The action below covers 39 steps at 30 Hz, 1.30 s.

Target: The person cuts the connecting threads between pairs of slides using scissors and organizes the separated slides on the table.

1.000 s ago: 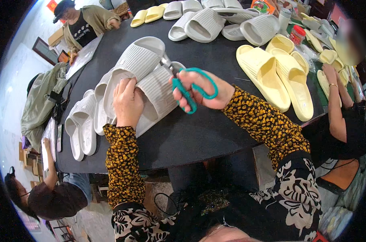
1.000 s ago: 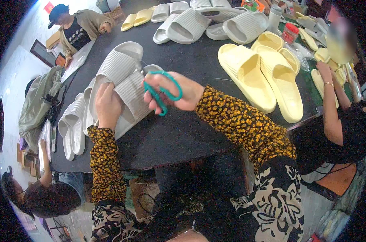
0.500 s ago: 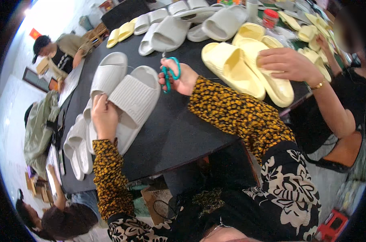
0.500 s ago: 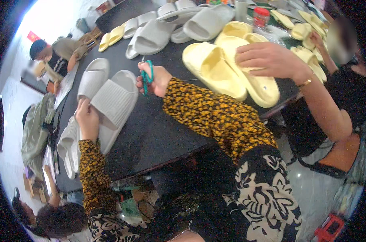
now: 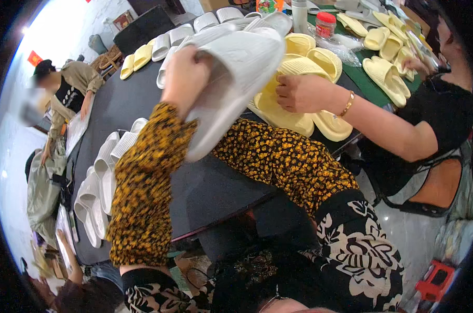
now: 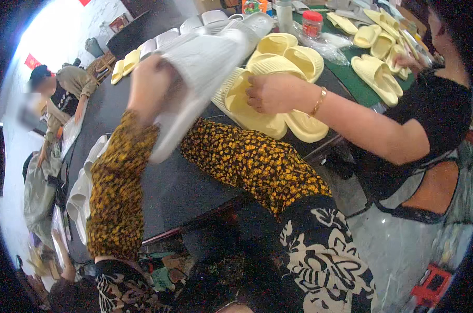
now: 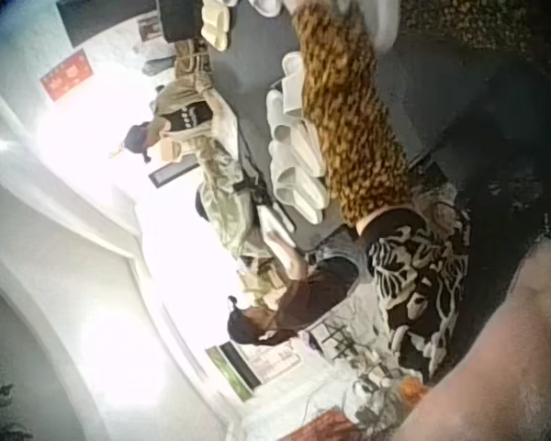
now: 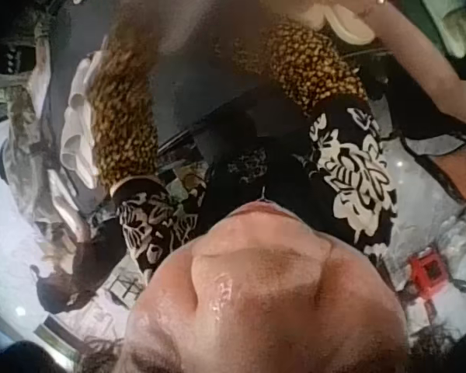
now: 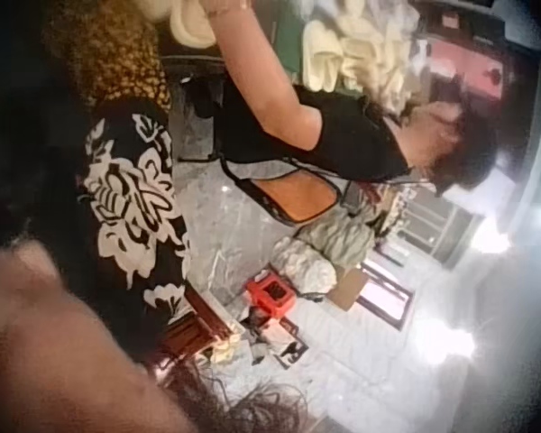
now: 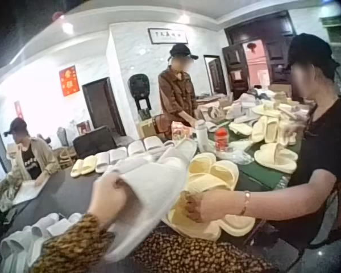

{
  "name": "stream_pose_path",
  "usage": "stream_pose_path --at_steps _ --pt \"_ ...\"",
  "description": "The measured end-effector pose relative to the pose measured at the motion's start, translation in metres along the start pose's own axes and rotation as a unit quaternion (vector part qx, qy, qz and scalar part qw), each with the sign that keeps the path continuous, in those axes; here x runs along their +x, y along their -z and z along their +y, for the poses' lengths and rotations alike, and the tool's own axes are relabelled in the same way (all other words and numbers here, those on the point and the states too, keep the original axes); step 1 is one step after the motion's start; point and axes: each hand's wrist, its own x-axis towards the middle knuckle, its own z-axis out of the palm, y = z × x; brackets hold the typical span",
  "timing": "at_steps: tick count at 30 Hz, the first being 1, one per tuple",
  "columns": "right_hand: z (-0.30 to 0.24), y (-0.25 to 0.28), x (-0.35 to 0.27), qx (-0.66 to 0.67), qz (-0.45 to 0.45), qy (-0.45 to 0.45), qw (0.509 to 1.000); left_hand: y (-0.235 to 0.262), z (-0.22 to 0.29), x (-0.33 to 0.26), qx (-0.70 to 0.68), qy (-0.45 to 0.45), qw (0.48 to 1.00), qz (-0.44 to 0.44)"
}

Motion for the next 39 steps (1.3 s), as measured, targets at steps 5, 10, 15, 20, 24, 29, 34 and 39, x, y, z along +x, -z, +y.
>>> stream_pose_path --at_steps 5,10,15,20,24,29,34,39 --pt "-0.071 0.03 0.041 -0.571 -0.121 0.135 0.801 -0.038 0.005 0.033 -0.018 -0.003 1.0 0.001" --pt "-0.067 0.029 0.042 -0.545 -0.098 0.003 0.833 -0.087 0.038 0.048 -0.03 0.042 0.998 -0.045" --pt "-0.056 -0.083 0.223 0.356 0.155 -0.289 0.875 -0.103 0.078 0.069 -0.144 0.075 0.987 -0.011" --pt "-0.067 -0.116 0.259 0.646 0.204 -0.389 0.624 -0.124 0.078 0.034 -0.091 -0.014 0.992 -0.081" --pt "-0.037 -0.119 0.273 0.653 0.128 -0.413 0.622 -0.04 0.048 -0.001 -0.057 -0.128 0.987 -0.082" --pt "-0.057 -0.121 0.25 0.679 0.139 -0.227 0.685 0.045 -0.07 -0.047 0.109 -0.074 0.989 0.064" --pt "-0.066 -0.116 0.248 0.665 0.151 -0.264 0.682 0.145 -0.174 -0.13 0.285 0.115 0.931 0.199" --pt "-0.06 -0.113 0.245 0.669 0.158 -0.272 0.673 0.196 -0.225 -0.182 0.156 0.336 0.923 0.101"
